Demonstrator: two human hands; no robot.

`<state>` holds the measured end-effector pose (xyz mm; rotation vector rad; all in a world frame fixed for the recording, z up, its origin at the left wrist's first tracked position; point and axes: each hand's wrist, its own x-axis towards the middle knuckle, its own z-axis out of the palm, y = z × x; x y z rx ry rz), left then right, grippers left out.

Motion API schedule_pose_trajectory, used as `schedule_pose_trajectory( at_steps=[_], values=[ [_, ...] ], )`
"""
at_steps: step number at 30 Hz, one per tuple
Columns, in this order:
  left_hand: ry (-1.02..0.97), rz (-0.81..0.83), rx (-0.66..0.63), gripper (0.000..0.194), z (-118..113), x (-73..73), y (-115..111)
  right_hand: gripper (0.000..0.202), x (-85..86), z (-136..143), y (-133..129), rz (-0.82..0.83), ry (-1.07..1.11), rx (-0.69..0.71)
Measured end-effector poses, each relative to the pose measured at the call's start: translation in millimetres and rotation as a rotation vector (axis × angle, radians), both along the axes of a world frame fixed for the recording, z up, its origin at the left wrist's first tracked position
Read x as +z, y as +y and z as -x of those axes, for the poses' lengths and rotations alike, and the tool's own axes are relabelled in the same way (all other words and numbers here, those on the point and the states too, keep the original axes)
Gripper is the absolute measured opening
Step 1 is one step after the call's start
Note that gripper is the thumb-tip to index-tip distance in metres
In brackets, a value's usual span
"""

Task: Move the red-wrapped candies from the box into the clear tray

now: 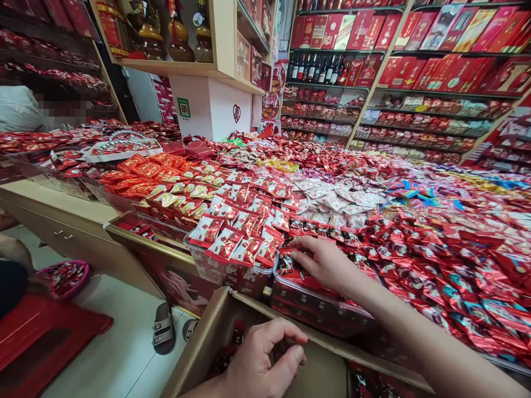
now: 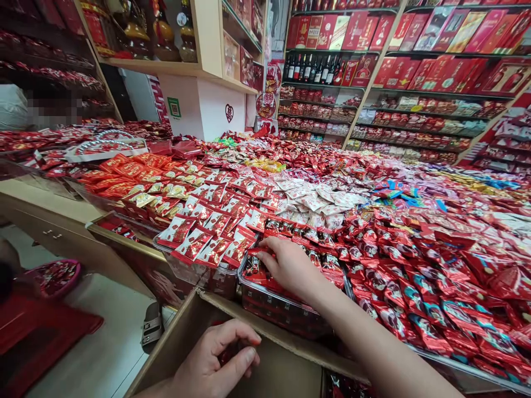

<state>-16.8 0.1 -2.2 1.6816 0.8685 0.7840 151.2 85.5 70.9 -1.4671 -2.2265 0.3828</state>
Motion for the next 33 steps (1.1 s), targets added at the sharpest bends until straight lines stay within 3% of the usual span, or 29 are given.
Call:
schedule_pose_trajectory(
  at_steps=[18,33],
  values=[
    [0.06,-0.182,-0.027,0.015,-1.3,0.9,1.3,0.022,-1.1,4.0,9.1,0.064,0.025,-0.16],
    [0.093,-0.244,-0.11,0.018,-0.6,-1.0,6.6,0.028,2.7,-19.1,-6.6,0.082,-0.041,-0.148]
  ],
)
